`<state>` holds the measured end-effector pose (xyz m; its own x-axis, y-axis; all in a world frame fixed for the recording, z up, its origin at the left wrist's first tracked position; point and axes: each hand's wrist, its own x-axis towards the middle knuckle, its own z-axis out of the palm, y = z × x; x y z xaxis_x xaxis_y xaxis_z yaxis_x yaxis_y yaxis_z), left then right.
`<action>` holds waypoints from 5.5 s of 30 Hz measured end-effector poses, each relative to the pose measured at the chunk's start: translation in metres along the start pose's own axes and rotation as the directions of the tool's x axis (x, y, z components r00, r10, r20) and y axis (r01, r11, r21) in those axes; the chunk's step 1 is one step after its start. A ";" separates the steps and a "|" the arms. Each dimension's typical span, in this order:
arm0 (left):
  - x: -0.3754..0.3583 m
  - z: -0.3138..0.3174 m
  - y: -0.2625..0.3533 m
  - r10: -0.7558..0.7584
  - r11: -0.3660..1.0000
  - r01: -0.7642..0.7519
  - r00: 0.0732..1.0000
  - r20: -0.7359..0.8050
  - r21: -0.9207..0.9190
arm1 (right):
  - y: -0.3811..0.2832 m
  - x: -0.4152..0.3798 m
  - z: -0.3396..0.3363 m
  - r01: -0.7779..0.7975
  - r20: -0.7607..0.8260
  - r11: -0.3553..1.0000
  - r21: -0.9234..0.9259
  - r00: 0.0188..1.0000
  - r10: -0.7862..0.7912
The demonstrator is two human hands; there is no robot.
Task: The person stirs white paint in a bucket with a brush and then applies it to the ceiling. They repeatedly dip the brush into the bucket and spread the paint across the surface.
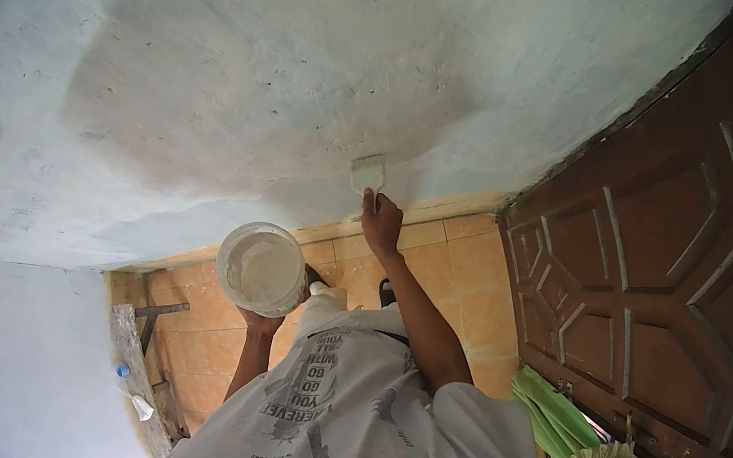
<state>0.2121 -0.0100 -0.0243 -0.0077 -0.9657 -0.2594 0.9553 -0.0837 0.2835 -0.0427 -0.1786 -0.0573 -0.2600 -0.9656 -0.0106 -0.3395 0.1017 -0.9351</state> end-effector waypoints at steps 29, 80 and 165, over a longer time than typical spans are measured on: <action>0.006 -0.009 0.002 -0.132 0.976 0.148 0.986 -0.106 0.161 | -0.027 -0.002 -0.006 0.080 0.001 0.992 0.102 0.997 -0.081; 0.012 0.016 0.001 -0.146 0.982 0.147 0.989 -0.013 0.119 | 0.018 0.005 -0.015 0.097 0.021 0.995 -0.033 0.995 -0.096; 0.006 0.005 -0.009 -0.361 0.931 0.362 0.932 -0.034 0.035 | 0.058 0.015 0.000 0.006 0.010 0.987 -0.161 1.000 -0.004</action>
<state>0.2015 -0.0163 -0.0237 -0.3424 -0.8614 -0.3752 0.8766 -0.4366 0.2024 -0.0663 -0.1871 -0.1113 -0.2491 -0.9684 -0.0104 -0.4825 0.1334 -0.8657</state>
